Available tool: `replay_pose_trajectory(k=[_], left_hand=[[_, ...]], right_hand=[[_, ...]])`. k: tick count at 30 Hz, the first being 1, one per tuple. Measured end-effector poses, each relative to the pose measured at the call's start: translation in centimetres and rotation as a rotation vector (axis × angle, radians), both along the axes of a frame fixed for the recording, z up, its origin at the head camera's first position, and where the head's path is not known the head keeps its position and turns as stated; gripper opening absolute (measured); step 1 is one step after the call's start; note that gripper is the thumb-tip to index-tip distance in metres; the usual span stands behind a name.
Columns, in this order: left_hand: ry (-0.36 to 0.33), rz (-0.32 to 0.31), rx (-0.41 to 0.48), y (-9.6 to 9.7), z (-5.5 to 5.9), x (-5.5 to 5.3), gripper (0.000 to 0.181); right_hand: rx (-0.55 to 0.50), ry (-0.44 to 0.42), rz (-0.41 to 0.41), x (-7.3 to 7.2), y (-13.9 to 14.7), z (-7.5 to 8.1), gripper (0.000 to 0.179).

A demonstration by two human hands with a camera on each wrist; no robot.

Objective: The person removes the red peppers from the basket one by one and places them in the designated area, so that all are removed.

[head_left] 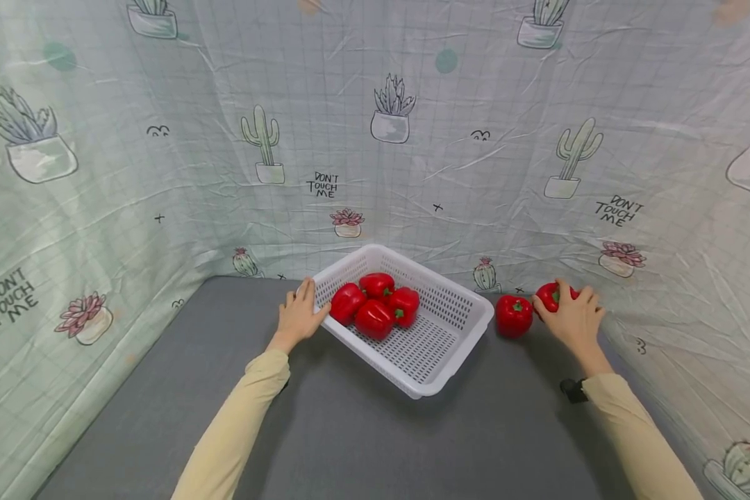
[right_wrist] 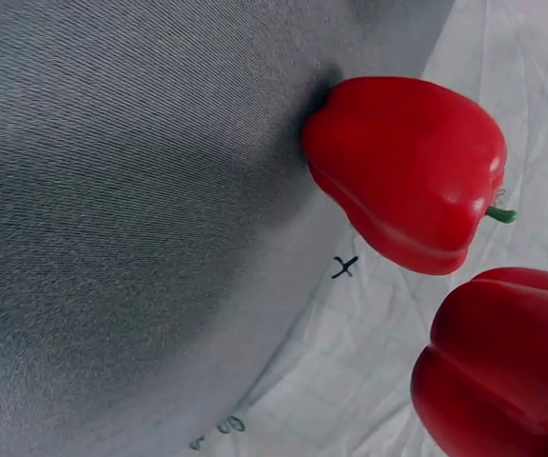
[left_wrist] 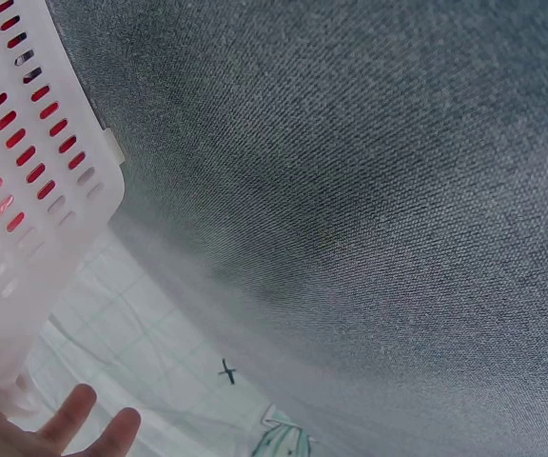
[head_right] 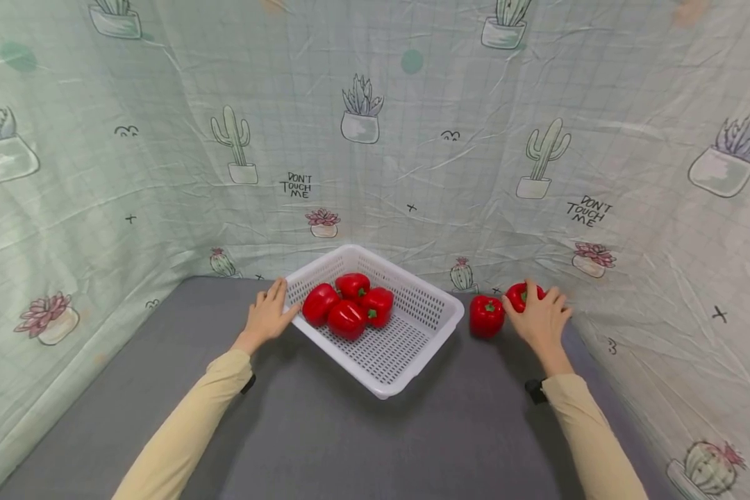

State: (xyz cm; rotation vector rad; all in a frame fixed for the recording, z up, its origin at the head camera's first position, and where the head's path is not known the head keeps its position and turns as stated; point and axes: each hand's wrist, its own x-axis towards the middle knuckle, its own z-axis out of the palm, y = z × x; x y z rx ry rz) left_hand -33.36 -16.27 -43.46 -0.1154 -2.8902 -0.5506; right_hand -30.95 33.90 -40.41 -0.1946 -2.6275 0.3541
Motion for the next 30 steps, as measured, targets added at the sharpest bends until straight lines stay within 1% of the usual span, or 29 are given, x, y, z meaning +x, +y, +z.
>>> replay_pose_trajectory(k=[5,13,17,24,30], left_hand=[[-0.004,0.003,-0.002,0.0,0.1,0.0,0.071],[-0.003,0.005,-0.007,0.0,-0.1,-0.2,0.072],[0.001,0.008,-0.007,-0.1,-0.3,-0.3,0.072],[0.011,0.002,-0.01,-0.1,-0.4,-0.4,0.071],[0.011,0.002,-0.012,-0.2,-0.4,-0.4,0.072]], right_hand=[[-0.042,-0.054,-0.025,-0.9,0.3,-0.2,0.065],[-0.122,-0.122,-0.046,-2.1,1.3,-1.4,0.07],[-0.125,-0.184,-0.068,-2.2,1.6,-2.0,0.071],[-0.1,-0.242,-0.086,-2.4,2.0,-3.1,0.065],[-0.089,-0.319,-0.104,-2.8,2.3,-4.3,0.067]])
